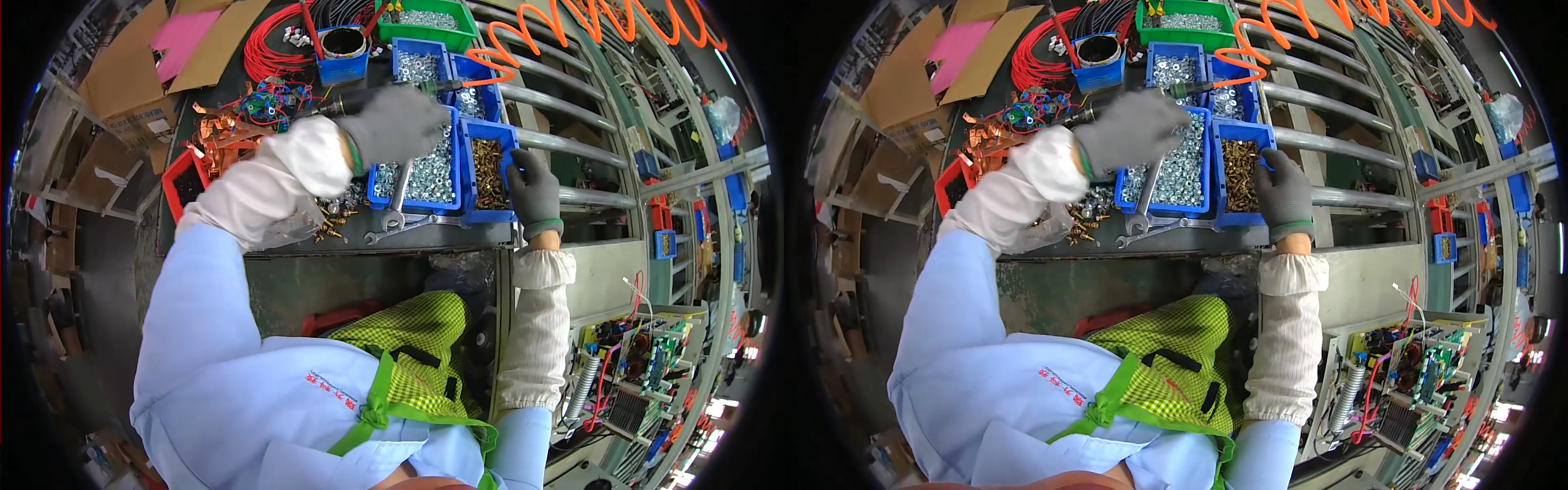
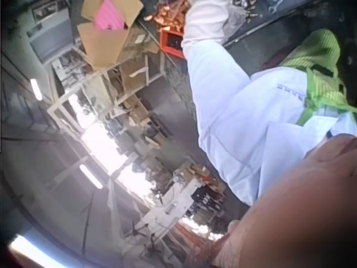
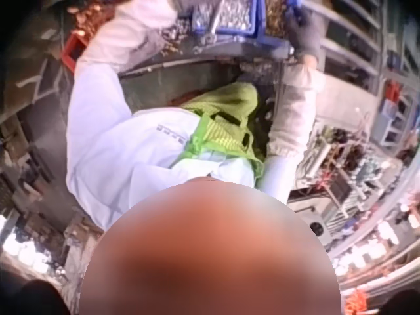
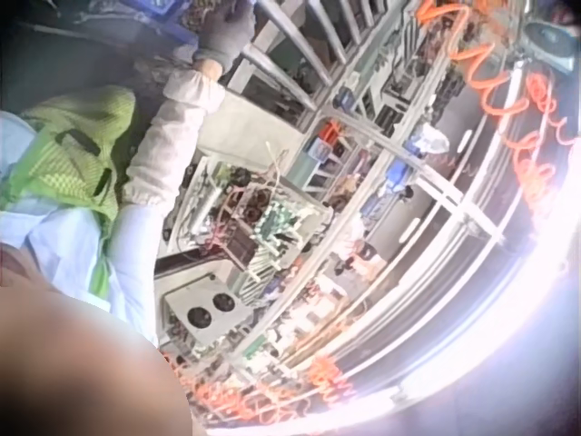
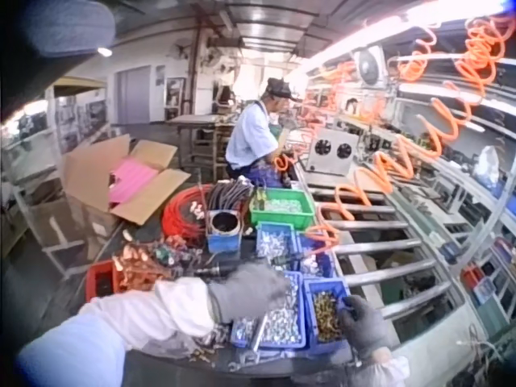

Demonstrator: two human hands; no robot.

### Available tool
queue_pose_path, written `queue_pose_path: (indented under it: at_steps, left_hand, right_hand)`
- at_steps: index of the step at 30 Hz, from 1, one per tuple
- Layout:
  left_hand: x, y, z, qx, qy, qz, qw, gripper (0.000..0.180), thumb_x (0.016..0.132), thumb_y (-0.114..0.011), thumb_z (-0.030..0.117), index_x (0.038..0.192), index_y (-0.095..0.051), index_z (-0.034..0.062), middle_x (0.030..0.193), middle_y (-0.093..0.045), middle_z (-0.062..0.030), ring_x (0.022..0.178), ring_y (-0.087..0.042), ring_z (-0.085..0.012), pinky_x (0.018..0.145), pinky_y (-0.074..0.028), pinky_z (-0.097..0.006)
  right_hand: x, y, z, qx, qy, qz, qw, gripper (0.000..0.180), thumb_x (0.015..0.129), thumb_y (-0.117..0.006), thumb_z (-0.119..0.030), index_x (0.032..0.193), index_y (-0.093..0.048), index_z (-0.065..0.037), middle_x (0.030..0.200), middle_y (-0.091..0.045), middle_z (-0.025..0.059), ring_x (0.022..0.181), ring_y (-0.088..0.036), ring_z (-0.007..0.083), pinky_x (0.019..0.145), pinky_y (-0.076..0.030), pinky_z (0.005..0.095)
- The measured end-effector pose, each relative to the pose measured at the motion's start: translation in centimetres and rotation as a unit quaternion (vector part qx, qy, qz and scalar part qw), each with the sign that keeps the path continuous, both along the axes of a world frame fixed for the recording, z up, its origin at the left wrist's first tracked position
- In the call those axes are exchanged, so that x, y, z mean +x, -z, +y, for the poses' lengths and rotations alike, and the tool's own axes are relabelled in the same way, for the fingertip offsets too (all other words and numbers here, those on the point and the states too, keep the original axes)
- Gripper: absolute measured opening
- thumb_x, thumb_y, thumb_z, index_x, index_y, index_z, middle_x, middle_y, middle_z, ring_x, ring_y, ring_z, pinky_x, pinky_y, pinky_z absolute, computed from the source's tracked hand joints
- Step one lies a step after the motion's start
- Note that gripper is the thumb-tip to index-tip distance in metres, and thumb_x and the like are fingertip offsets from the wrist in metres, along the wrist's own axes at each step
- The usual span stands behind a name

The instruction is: The person assembles an electronic device on a workbench, using a wrench to tighten components and a power drill to secure parts. They handle various wires and small hardware items from nearby bins, connecting them to a circuit board and a metal chassis.

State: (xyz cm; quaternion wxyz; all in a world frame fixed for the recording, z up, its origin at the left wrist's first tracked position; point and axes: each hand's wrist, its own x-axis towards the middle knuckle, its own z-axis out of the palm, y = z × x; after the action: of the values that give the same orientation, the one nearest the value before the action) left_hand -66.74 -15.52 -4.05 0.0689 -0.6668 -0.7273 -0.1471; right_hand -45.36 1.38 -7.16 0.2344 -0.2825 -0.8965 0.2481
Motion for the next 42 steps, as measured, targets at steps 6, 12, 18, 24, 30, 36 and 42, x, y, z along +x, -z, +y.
queue_pose_path:
  at_steps: [6,12,18,24,30,36,42]
  left_hand:
    - [-8.7,-2.1,-0.3,0.080,-0.056,-0.002,0.995,0.025,0.086,-0.058,0.027,0.102,-0.063,0.0089,0.093,-0.065,-0.0117,0.091,-0.062,-0.0313,0.082,-0.050,-0.042]
    - [-13.8,3.8,10.3,-0.045,-0.040,-0.002,0.998,0.032,0.081,-0.059,0.018,0.111,-0.065,0.0094,0.107,-0.065,-0.0167,0.101,-0.061,-0.0357,0.090,-0.048,-0.043]
    - [-12.2,4.3,14.9,-0.267,-0.161,0.102,0.945,0.037,0.079,-0.059,0.011,0.115,-0.065,0.0115,0.110,-0.066,-0.0162,0.102,-0.063,-0.0340,0.087,-0.051,-0.044]
    - [-12.9,5.0,15.2,-0.234,-0.085,0.106,0.963,0.032,0.080,-0.058,0.009,0.111,-0.065,0.0097,0.108,-0.065,-0.0166,0.104,-0.062,-0.0346,0.089,-0.050,-0.044]
    - [-12.5,5.7,16.0,-0.243,-0.203,0.145,0.937,0.027,0.083,-0.057,0.014,0.105,-0.070,0.0076,0.107,-0.067,-0.0167,0.099,-0.065,-0.0334,0.083,-0.053,-0.044]
    - [-13.1,5.6,15.5,-0.252,-0.097,0.159,0.950,0.026,0.085,-0.054,0.013,0.105,-0.069,0.0084,0.106,-0.067,-0.0158,0.099,-0.065,-0.0332,0.083,-0.053,-0.045]
    - [-14.8,5.0,15.3,-0.029,-0.161,-0.079,0.983,0.023,0.083,-0.054,0.012,0.103,-0.064,0.0061,0.105,-0.065,-0.0170,0.092,-0.065,-0.0314,0.080,-0.052,-0.039]
  right_hand:
    - [-3.3,-1.1,-1.1,0.077,-0.122,0.024,0.989,0.024,0.083,-0.065,-0.017,0.103,-0.065,-0.005,0.096,-0.066,0.0177,0.084,-0.065,0.0343,0.076,-0.051,0.0409]
    - [-5.0,-0.5,-7.2,0.071,-0.137,0.075,0.985,0.027,0.081,-0.065,-0.012,0.107,-0.063,-0.005,0.103,-0.063,0.0166,0.095,-0.061,0.0352,0.082,-0.049,0.0422]
    - [4.1,-0.9,-9.9,0.069,-0.118,0.094,0.986,0.031,0.077,-0.069,-0.007,0.107,-0.063,-0.002,0.108,-0.062,0.0170,0.097,-0.060,0.0341,0.084,-0.048,0.0402]
    - [13.6,4.2,-12.3,-0.029,0.022,0.073,0.997,0.026,0.081,-0.064,-0.005,0.107,-0.062,0.001,0.105,-0.063,0.0188,0.097,-0.062,0.0342,0.081,-0.051,0.0383]
    - [16.9,6.6,-15.2,-0.097,0.074,0.061,0.991,0.025,0.082,-0.061,-0.004,0.107,-0.062,0.001,0.105,-0.063,0.0187,0.097,-0.062,0.0336,0.082,-0.051,0.0377]
    - [17.7,6.2,-14.8,-0.065,0.069,0.077,0.992,0.025,0.082,-0.063,-0.004,0.107,-0.061,0.002,0.105,-0.063,0.0187,0.096,-0.062,0.0341,0.082,-0.051,0.0384]
    - [18.6,7.5,-16.4,-0.118,0.050,0.081,0.988,0.026,0.082,-0.064,-0.006,0.107,-0.062,0.001,0.105,-0.063,0.0194,0.096,-0.062,0.0342,0.083,-0.051,0.0390]
